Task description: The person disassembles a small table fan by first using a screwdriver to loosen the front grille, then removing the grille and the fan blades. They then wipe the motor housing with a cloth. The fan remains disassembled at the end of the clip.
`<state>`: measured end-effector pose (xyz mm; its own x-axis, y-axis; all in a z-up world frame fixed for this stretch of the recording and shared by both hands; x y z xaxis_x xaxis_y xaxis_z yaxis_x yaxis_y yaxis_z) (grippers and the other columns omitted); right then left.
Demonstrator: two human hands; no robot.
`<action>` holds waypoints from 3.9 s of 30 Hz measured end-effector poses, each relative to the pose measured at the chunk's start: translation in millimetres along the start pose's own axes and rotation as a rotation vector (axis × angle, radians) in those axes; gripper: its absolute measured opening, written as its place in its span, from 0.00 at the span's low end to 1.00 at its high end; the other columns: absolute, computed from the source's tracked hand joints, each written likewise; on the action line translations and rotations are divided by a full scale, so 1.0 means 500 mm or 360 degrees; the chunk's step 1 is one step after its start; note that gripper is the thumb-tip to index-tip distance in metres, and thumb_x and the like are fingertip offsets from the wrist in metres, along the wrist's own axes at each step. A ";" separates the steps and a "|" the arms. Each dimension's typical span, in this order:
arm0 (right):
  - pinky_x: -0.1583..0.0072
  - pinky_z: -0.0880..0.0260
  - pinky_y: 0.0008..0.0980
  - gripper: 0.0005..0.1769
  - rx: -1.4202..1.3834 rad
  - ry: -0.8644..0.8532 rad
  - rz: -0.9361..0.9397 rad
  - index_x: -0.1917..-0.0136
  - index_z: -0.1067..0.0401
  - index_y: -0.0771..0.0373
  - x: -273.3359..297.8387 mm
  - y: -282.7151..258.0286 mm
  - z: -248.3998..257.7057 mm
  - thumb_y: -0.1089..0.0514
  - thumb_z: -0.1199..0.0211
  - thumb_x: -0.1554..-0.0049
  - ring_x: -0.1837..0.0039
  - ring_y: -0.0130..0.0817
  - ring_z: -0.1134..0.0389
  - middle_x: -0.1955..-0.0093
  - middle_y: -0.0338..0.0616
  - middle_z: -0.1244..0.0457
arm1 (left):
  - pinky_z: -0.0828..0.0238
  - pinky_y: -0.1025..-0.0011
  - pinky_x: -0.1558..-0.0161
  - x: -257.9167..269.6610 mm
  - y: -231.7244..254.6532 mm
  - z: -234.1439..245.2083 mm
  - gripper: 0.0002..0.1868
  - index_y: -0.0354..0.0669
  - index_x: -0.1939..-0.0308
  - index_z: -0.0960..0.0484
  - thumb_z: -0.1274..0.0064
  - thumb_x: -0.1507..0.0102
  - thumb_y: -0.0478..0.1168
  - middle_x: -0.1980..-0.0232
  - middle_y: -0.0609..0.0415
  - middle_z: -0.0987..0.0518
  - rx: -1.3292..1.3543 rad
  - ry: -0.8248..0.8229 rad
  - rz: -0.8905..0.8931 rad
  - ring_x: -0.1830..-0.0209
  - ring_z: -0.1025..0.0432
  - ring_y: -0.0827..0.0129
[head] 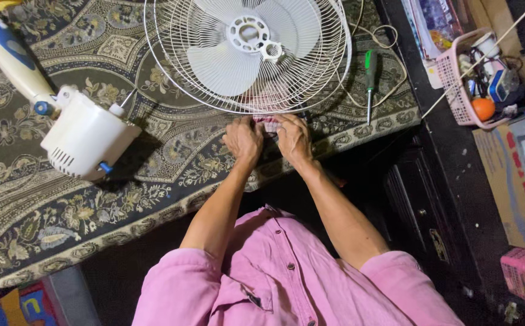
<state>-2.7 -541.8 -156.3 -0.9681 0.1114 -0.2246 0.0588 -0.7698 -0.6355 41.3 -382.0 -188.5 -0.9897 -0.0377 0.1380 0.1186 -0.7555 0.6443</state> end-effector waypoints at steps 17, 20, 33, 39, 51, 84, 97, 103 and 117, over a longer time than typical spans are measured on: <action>0.42 0.29 0.33 0.21 -0.0743 -0.0596 -0.0733 0.36 0.24 0.66 0.036 -0.069 -0.060 0.54 0.39 0.39 0.44 0.37 0.29 0.44 0.52 0.29 | 0.30 0.77 0.61 0.159 -0.126 0.161 0.16 0.35 0.47 0.20 0.49 0.36 0.39 0.62 0.57 0.19 0.1449 -0.0288 0.0282 0.65 0.28 0.79; 0.37 0.33 0.28 0.26 -0.1450 -0.0808 -0.0677 0.28 0.34 0.68 0.034 -0.177 -0.110 0.54 0.41 0.36 0.37 0.30 0.34 0.35 0.49 0.34 | 0.30 0.79 0.60 0.180 -0.105 0.208 0.17 0.36 0.44 0.21 0.49 0.37 0.37 0.60 0.60 0.19 0.1520 -0.0197 0.0161 0.64 0.29 0.81; 0.55 0.33 0.25 0.24 -0.1928 -0.0738 -0.0536 0.27 0.30 0.72 -0.059 -0.417 -0.237 0.65 0.38 0.35 0.56 0.24 0.36 0.50 0.43 0.32 | 0.29 0.65 0.37 0.144 -0.126 0.496 0.15 0.34 0.48 0.17 0.38 0.37 0.36 0.36 0.43 0.21 0.1017 0.0169 -0.0521 0.36 0.25 0.61; 0.46 0.26 0.25 0.20 -0.1631 -0.0370 -0.0380 0.34 0.27 0.70 -0.125 -0.518 -0.234 0.64 0.37 0.40 0.50 0.25 0.29 0.46 0.45 0.29 | 0.27 0.64 0.36 0.081 -0.285 0.647 0.12 0.38 0.51 0.15 0.43 0.34 0.40 0.42 0.46 0.16 0.0863 0.0356 -0.0289 0.38 0.22 0.57; 0.30 0.44 0.60 0.27 0.0351 -0.0234 0.0634 0.35 0.25 0.56 -0.099 -0.798 -0.350 0.51 0.33 0.48 0.28 0.59 0.41 0.29 0.56 0.38 | 0.47 0.44 0.30 -0.069 -0.471 0.608 0.24 0.35 0.33 0.26 0.57 0.33 0.37 0.26 0.40 0.31 0.0169 0.0445 -0.0361 0.23 0.43 0.40; 0.27 0.40 0.51 0.25 0.0148 -0.0333 0.1013 0.34 0.26 0.63 -0.102 -0.750 -0.326 0.68 0.36 0.46 0.26 0.57 0.40 0.28 0.55 0.37 | 0.44 0.52 0.29 -0.051 -0.465 0.622 0.19 0.39 0.36 0.23 0.62 0.26 0.42 0.27 0.46 0.30 0.0155 0.0544 -0.0298 0.23 0.41 0.48; 0.52 0.22 0.34 0.20 -0.0803 -0.0646 -0.0408 0.35 0.26 0.57 -0.114 -0.507 -0.331 0.66 0.46 0.40 0.54 0.35 0.27 0.40 0.46 0.31 | 0.37 0.51 0.36 -0.154 -0.335 0.655 0.25 0.39 0.35 0.26 0.51 0.32 0.50 0.42 0.46 0.21 -0.0100 0.0291 -0.0132 0.38 0.31 0.52; 0.52 0.25 0.31 0.14 -0.2025 -0.0354 -0.0810 0.36 0.30 0.68 -0.110 -0.414 -0.362 0.64 0.45 0.34 0.55 0.28 0.29 0.49 0.46 0.32 | 0.71 0.22 0.37 -0.198 -0.315 0.579 0.56 0.48 0.24 0.49 0.41 0.43 0.70 0.28 0.37 0.40 -0.0346 -0.0038 0.0403 0.27 0.50 0.38; 0.52 0.22 0.39 0.13 -0.2388 -0.0590 -0.1450 0.39 0.30 0.67 -0.070 -0.352 -0.493 0.61 0.48 0.35 0.55 0.35 0.28 0.52 0.47 0.32 | 0.77 0.23 0.30 -0.165 -0.348 0.633 0.58 0.51 0.21 0.49 0.40 0.54 0.45 0.31 0.46 0.29 0.0081 0.0181 0.0389 0.26 0.42 0.51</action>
<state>81.0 -255.1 -218.7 -0.8050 -0.1634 0.5703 -0.5260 0.6411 -0.5588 127.6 -40.5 -73.9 -0.9336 -0.2903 0.2102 0.3559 -0.6813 0.6397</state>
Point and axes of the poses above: each hand's wrist, its own x-axis away from the middle knuckle, its own z-axis out of the back of the hand, y = z × x, the point moved 9 cm from there along -x, towards the middle knuckle
